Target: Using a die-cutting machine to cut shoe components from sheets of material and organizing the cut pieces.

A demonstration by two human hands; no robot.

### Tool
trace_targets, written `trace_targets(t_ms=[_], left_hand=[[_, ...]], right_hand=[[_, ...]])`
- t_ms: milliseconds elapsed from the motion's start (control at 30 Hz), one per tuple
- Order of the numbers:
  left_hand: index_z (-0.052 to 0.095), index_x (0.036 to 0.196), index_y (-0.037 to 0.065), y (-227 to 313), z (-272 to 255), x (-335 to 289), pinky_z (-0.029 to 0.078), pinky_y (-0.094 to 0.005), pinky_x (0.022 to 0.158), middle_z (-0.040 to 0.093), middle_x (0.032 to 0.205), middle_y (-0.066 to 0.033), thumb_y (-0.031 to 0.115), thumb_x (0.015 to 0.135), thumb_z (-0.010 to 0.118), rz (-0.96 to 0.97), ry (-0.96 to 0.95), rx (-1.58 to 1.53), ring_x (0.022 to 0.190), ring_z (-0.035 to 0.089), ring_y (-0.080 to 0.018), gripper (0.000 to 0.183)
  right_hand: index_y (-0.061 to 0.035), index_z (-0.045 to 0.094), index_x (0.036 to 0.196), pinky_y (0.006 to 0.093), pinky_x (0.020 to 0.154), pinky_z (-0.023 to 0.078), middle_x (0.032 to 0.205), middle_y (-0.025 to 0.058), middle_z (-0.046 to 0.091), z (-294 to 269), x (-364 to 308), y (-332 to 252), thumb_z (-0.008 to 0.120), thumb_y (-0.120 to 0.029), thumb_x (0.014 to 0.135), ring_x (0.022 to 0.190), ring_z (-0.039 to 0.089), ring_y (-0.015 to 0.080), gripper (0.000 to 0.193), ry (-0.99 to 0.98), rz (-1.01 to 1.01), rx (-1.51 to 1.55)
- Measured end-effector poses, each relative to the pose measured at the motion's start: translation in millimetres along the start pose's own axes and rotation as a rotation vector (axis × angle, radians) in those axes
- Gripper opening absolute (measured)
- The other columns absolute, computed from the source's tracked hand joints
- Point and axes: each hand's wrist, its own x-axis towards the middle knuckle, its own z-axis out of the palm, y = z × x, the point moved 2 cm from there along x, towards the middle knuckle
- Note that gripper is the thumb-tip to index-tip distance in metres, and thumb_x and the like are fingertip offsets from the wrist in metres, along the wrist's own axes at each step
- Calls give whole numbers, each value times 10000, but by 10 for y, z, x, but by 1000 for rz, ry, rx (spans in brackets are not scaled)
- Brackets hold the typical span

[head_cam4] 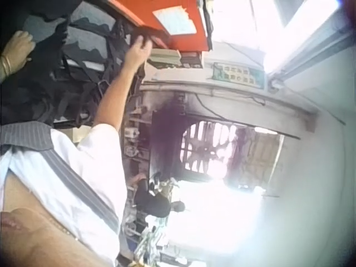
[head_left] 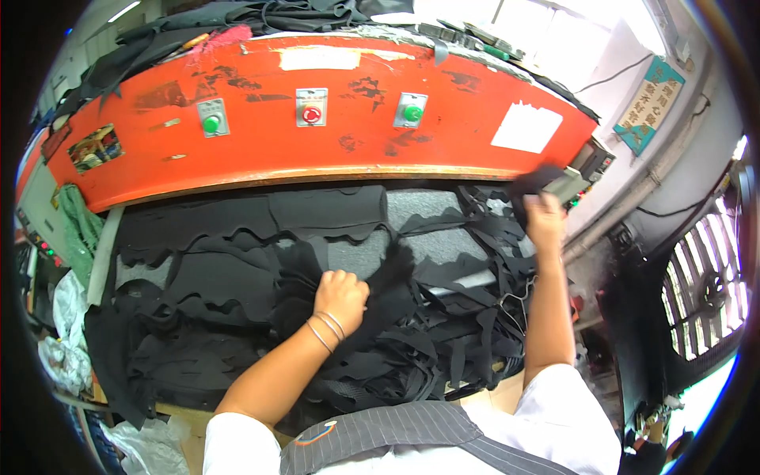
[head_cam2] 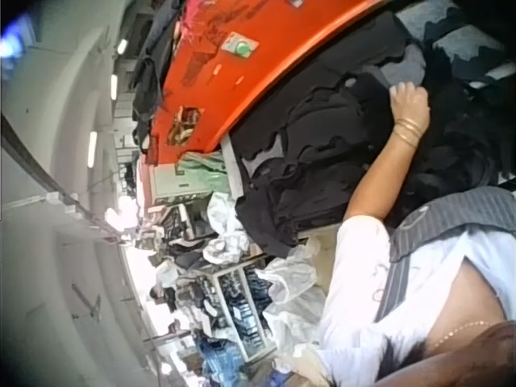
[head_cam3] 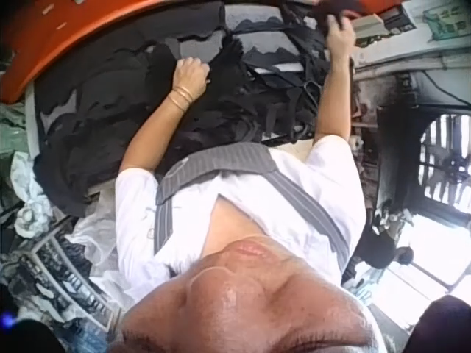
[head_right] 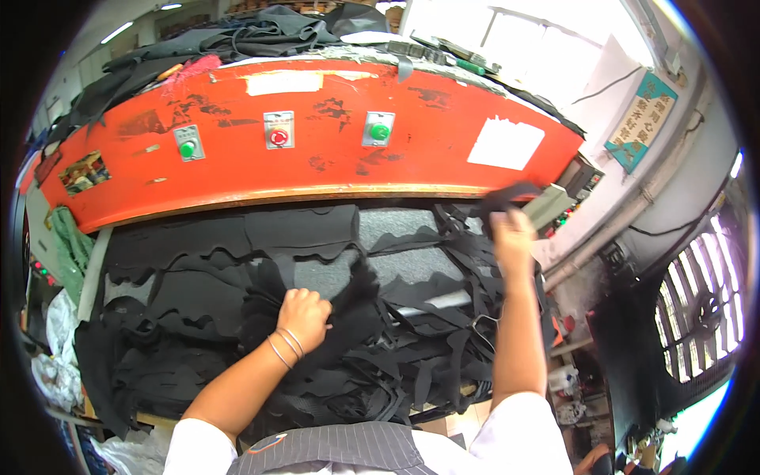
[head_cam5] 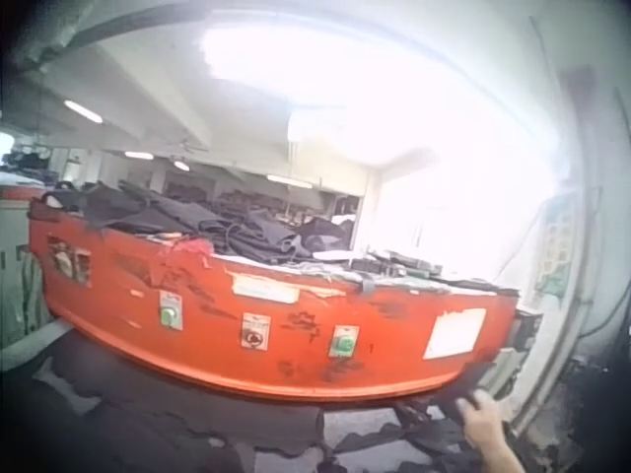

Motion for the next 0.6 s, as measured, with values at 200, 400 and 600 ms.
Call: trace_targets(t_ms=[200, 400, 600], left_hand=[[614, 707, 105, 322, -330, -219, 394, -410, 988, 457, 1392, -194, 143, 727, 598, 136, 302, 131, 1160, 516, -315, 45], [607, 779, 104, 215, -68, -403, 461, -368, 657, 600, 1104, -136, 121, 721, 589, -124, 115, 67, 777, 586, -249, 63], [563, 716, 141, 547, -41, -688, 419, -334, 626, 546, 714, -9, 162, 739, 570, -41, 29, 99, 740, 551, -194, 33]], right_hand=[[-9, 662, 996, 387, 780, 488, 868, 178, 661, 1523, -770, -1703, 641, -149, 818, 864, 615, 356, 227, -1391, -531, 257], [-29, 672, 1086, 344, 903, 465, 1056, 116, 681, 2324, -377, -1261, 690, -270, 840, 1009, 621, 201, 345, -1286, -6, 619], [3, 457, 1341, 566, 944, 416, 1391, 206, 456, 3540, -184, -844, 670, -339, 850, 1256, 468, 354, 635, -826, 936, 404]])
